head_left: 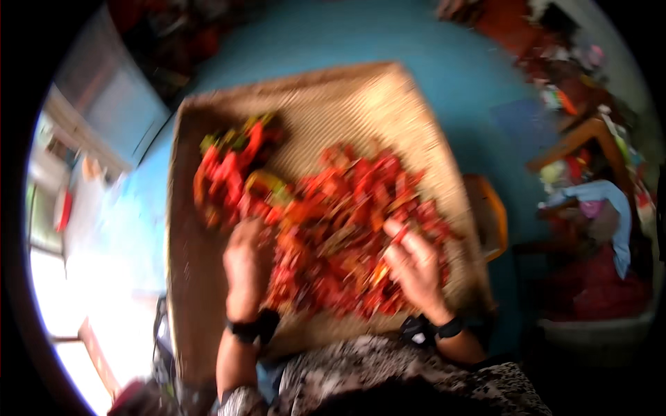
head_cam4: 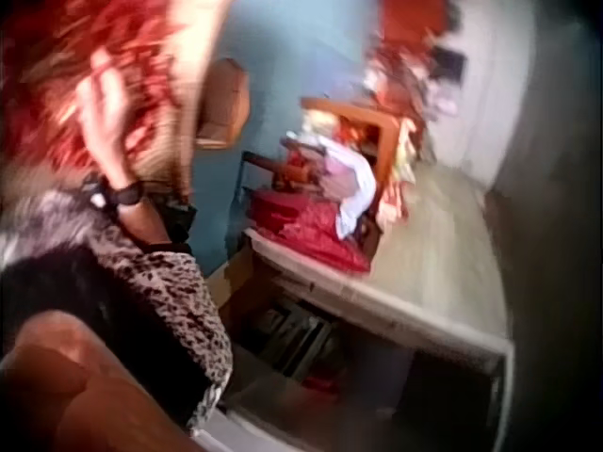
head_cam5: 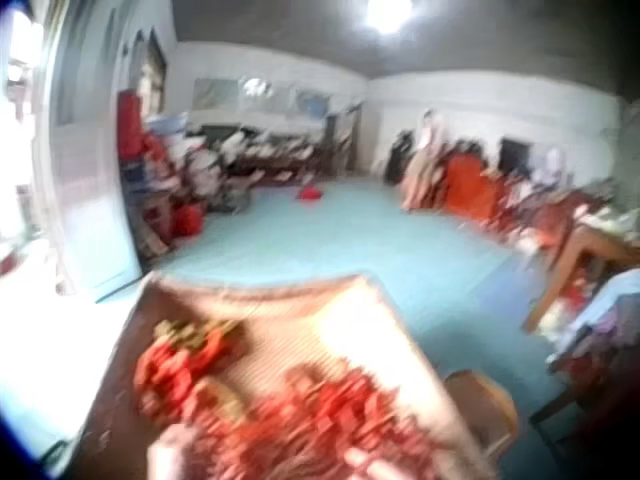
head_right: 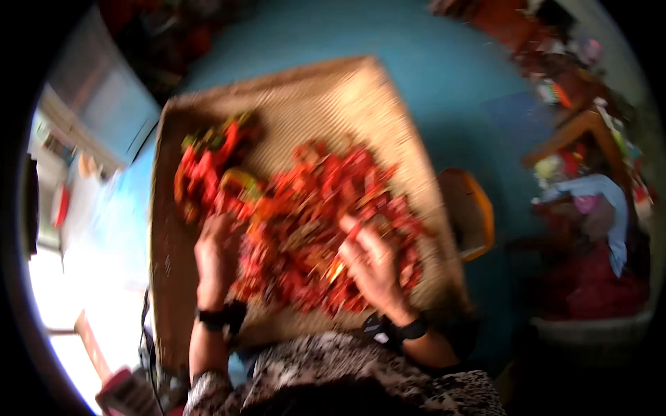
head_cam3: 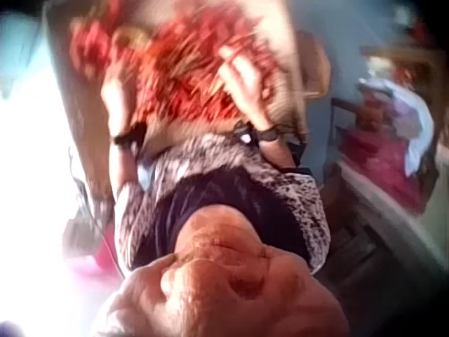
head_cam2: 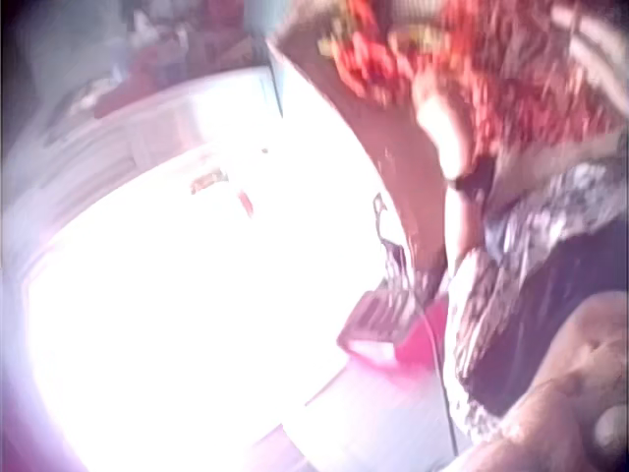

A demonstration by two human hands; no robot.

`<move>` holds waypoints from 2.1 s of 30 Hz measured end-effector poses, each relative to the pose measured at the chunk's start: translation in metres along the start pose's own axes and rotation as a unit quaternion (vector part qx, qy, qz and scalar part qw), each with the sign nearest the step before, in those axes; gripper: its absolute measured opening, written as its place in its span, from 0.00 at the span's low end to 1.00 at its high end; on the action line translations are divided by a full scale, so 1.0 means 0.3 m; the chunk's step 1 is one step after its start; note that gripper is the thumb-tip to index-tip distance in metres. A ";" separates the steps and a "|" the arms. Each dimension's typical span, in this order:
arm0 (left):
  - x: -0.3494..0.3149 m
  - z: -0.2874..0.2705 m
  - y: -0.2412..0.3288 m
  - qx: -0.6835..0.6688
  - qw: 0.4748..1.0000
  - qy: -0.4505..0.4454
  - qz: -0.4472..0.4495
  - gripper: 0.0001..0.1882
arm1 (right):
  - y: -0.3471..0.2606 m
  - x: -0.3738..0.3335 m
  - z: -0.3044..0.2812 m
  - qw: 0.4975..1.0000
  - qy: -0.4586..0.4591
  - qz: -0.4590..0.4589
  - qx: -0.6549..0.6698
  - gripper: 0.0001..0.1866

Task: The person sorts dried red peppers in a woven tray by hand, picking up individual peppers to pull off the stems and dropping the peppers back into the pile. The person also moves some peppers to the side of the tray and occasionally discards stems into a separate container.

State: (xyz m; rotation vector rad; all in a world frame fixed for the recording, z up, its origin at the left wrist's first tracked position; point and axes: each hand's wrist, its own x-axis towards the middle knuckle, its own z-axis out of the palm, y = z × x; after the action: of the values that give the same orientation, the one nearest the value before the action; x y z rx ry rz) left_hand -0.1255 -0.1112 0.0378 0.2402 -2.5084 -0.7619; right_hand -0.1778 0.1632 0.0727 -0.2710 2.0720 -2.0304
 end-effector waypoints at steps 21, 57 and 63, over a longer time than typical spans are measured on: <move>0.000 0.002 -0.120 -0.114 0.988 0.048 -0.092 0.08 | 0.031 -0.011 -0.292 0.882 0.174 -0.189 -0.395 0.26; -0.063 0.096 0.133 0.025 0.980 -0.080 0.182 0.10 | 0.145 -0.023 -0.542 0.845 0.323 -0.045 -0.424 0.32; -0.040 0.076 0.232 -0.112 0.979 -0.073 0.152 0.11 | 0.009 -0.064 -0.165 0.924 0.027 -0.237 -0.297 0.27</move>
State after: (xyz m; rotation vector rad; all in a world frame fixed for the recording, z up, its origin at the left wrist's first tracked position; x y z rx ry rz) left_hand -0.1283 -0.0391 0.0556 -0.2801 -2.4837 -0.9505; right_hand -0.1736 0.2161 0.0713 -0.9042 2.8337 -1.5491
